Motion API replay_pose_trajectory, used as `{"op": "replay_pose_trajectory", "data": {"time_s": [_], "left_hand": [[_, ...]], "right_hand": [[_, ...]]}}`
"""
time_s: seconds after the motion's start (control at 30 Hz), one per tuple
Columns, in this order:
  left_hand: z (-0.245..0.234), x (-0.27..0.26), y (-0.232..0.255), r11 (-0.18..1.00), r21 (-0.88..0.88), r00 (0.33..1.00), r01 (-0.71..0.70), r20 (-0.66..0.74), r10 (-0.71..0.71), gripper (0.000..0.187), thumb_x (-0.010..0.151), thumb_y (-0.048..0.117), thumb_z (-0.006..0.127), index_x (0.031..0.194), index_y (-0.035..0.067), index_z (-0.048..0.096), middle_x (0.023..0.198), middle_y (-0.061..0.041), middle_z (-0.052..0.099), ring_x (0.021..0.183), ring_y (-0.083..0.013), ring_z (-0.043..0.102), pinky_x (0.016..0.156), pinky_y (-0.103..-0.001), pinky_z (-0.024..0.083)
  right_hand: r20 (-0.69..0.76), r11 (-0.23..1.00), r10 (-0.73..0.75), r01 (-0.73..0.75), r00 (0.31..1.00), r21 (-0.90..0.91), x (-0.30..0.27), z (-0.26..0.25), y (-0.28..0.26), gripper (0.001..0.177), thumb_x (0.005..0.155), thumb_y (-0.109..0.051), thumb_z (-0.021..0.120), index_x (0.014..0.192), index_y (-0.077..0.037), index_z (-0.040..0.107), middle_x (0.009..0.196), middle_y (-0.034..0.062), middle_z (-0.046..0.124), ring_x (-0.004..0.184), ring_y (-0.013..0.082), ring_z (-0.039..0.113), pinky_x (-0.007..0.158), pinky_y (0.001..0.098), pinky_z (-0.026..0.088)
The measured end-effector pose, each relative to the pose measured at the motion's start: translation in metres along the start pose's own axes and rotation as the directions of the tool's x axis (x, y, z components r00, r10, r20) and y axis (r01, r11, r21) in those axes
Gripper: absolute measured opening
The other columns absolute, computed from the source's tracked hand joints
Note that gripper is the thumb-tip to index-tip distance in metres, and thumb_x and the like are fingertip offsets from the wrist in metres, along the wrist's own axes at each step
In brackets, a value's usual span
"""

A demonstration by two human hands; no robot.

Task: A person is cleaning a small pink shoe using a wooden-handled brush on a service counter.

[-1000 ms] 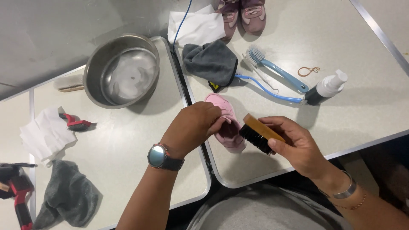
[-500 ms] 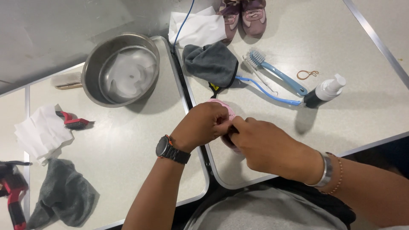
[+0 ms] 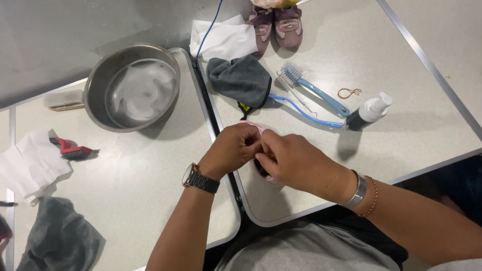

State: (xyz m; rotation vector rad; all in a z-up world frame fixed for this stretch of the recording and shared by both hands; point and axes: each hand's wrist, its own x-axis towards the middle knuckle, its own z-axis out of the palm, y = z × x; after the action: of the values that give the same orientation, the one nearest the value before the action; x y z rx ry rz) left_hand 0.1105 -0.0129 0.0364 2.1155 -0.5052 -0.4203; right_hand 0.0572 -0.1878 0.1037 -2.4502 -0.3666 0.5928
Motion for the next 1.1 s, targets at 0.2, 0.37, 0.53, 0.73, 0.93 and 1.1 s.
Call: {"op": "replay_pose_trajectory", "data": {"time_s": [0.2, 0.37, 0.53, 0.73, 0.93, 1.1], "left_hand": [[0.007, -0.006, -0.009, 0.999, -0.044, 0.997, -0.021, -0.076, 0.017, 0.013, 0.089, 0.014, 0.072, 0.079, 0.006, 0.075, 0.067, -0.011, 0.065, 0.068, -0.0261, 0.066, 0.066, -0.037, 0.054], [0.004, -0.007, 0.002, 0.997, -0.076, 0.995, -0.012, -0.095, 0.005, 0.013, 0.087, 0.016, 0.072, 0.077, 0.007, 0.075, 0.066, -0.01, 0.064, 0.067, -0.0244, 0.065, 0.066, -0.036, 0.055], [0.005, -0.006, 0.001, 0.997, -0.073, 0.997, -0.027, -0.076, 0.021, 0.016, 0.087, 0.019, 0.073, 0.076, 0.008, 0.074, 0.064, -0.009, 0.064, 0.066, -0.0223, 0.065, 0.064, -0.035, 0.055], [0.005, -0.015, 0.006, 0.997, -0.077, 0.996, -0.022, -0.092, 0.015, 0.015, 0.088, 0.015, 0.071, 0.079, 0.004, 0.075, 0.067, -0.013, 0.067, 0.069, -0.0258, 0.068, 0.065, -0.036, 0.056], [0.011, -0.011, -0.005, 0.997, -0.076, 0.996, -0.033, -0.084, 0.026, 0.017, 0.091, 0.019, 0.071, 0.08, 0.007, 0.076, 0.071, -0.012, 0.069, 0.073, -0.0272, 0.071, 0.067, -0.038, 0.059], [0.015, -0.01, -0.013, 0.999, -0.048, 0.997, -0.014, -0.074, 0.01, 0.016, 0.091, 0.019, 0.071, 0.084, 0.007, 0.077, 0.075, -0.012, 0.07, 0.074, -0.0277, 0.071, 0.069, -0.038, 0.059]], "right_hand": [[-0.081, 0.714, 0.318, -0.183, 0.945, 0.675, 0.001, 0.014, 0.026, 0.019, 0.102, -0.025, 0.058, 0.094, -0.008, 0.056, 0.05, 0.0146, 0.055, 0.03, 0.0157, 0.043, 0.03, 0.0252, 0.038], [-0.047, 0.664, 0.328, -0.195, 0.943, 0.722, -0.003, 0.019, 0.035, 0.018, 0.1, -0.025, 0.059, 0.098, -0.007, 0.06, 0.05, 0.0167, 0.058, 0.031, 0.0159, 0.047, 0.029, 0.025, 0.036], [-0.022, 0.961, -0.225, 0.218, 0.974, -0.17, -0.014, 0.01, 0.02, 0.024, 0.104, -0.027, 0.052, 0.11, -0.005, 0.061, 0.073, 0.0205, 0.073, 0.062, 0.0325, 0.074, 0.059, 0.0391, 0.06], [0.35, 0.678, -0.293, 0.452, 0.89, -0.58, -0.014, -0.007, 0.027, 0.021, 0.102, -0.007, 0.053, 0.122, -0.011, 0.06, 0.097, 0.0185, 0.07, 0.081, 0.0287, 0.072, 0.073, 0.0367, 0.059], [0.272, 0.585, -0.567, 0.612, 0.778, -0.532, -0.011, -0.016, 0.034, 0.022, 0.094, 0.001, 0.062, 0.102, -0.016, 0.073, 0.086, 0.0033, 0.063, 0.077, 0.0168, 0.06, 0.067, 0.0279, 0.05], [0.235, 0.507, -0.705, 0.708, 0.669, -0.492, -0.013, -0.007, 0.027, 0.022, 0.089, 0.009, 0.067, 0.09, -0.011, 0.073, 0.081, 0.0034, 0.065, 0.068, 0.019, 0.053, 0.062, 0.0319, 0.044]]}}
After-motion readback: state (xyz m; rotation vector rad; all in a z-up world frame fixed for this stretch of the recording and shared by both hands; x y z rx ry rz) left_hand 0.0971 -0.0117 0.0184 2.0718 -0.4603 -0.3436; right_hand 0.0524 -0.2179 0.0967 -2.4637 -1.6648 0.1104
